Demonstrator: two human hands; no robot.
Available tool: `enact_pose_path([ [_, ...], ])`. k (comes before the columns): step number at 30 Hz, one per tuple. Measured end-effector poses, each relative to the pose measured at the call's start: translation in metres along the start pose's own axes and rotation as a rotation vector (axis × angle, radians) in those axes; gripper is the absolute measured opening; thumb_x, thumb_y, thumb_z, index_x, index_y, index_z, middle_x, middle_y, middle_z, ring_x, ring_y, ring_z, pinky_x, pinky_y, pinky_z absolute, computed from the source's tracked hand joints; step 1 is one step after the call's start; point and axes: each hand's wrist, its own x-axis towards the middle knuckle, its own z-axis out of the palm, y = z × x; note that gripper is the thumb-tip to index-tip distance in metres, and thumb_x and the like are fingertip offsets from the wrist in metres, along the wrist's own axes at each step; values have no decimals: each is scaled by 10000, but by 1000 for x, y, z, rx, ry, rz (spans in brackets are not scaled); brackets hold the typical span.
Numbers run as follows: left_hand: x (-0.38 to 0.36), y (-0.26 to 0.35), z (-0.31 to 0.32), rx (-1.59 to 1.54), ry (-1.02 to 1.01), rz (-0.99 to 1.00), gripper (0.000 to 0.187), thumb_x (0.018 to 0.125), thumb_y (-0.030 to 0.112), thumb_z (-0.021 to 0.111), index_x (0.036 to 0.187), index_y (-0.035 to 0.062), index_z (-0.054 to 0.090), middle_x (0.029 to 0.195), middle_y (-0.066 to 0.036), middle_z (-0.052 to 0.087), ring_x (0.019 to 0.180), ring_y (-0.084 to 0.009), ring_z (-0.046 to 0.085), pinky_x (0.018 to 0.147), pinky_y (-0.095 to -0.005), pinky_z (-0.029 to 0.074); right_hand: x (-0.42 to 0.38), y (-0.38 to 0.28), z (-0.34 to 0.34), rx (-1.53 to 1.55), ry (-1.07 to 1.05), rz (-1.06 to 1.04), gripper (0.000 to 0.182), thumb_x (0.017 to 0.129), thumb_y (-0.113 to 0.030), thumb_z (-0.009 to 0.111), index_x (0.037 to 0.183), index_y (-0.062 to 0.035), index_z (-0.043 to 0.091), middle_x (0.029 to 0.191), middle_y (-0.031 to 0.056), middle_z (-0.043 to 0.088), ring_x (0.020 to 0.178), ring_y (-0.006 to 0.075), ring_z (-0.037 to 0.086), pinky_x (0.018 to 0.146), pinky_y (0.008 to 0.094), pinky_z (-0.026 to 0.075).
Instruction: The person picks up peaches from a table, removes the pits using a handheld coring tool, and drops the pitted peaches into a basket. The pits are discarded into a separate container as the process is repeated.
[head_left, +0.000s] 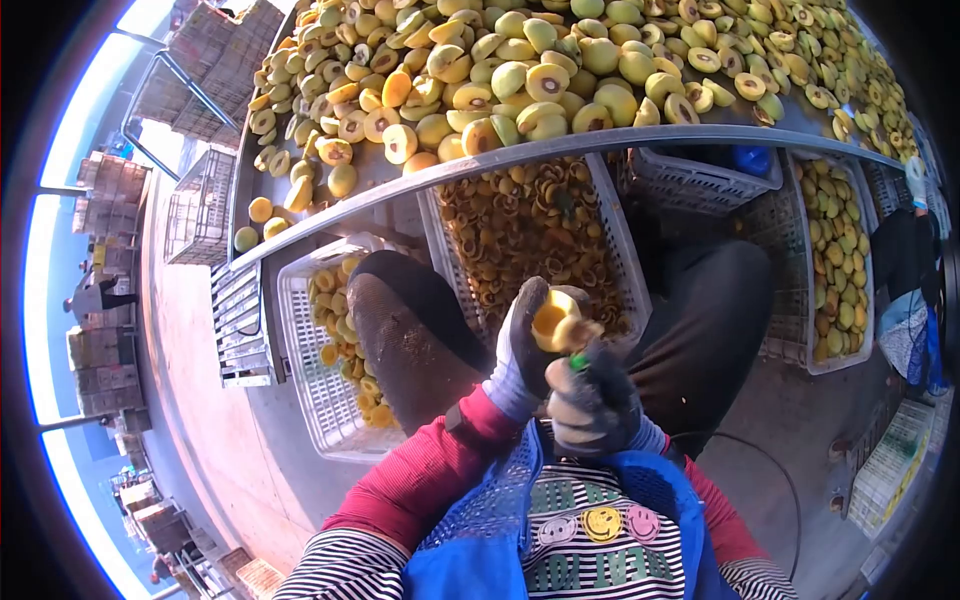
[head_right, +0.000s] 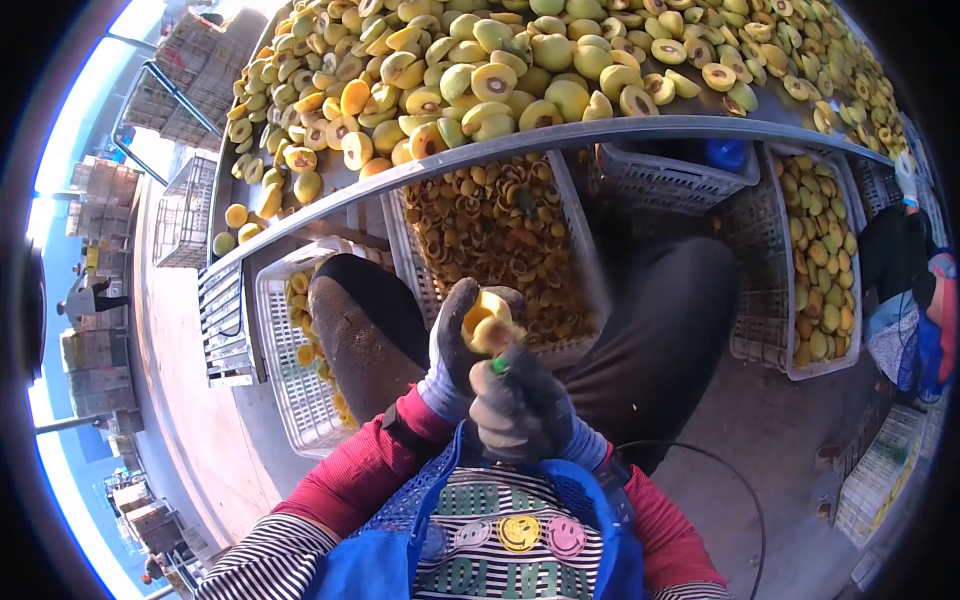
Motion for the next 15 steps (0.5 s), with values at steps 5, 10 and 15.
enact_pose_path([
  [5,-16,10,-27,636,300,522,382,981,337,415,1036,3,592,925,-99,624,861,-196,615,791,-310,510,4,-12,-2,-31,76,-159,395,975,-489,378,860,-126,482,547,-14,384,418,62,356,348,208,297],
  [10,-45,158,-126,1592,869,756,343,866,219,640,1121,2,563,1027,-160,592,915,-282,591,822,-345,489,6,-13,8,-187,213,-202,330,978,-428,425,896,-126,530,542,-10,364,418,64,344,347,199,278],
  [15,20,159,-21,1702,661,797,388,785,333,713,1074,94,615,999,-126,618,845,-307,619,753,-371,491,20,-13,0,-353,479,-188,324,976,-342,453,1063,-52,567,635,-22,448,441,46,347,367,174,261],
])
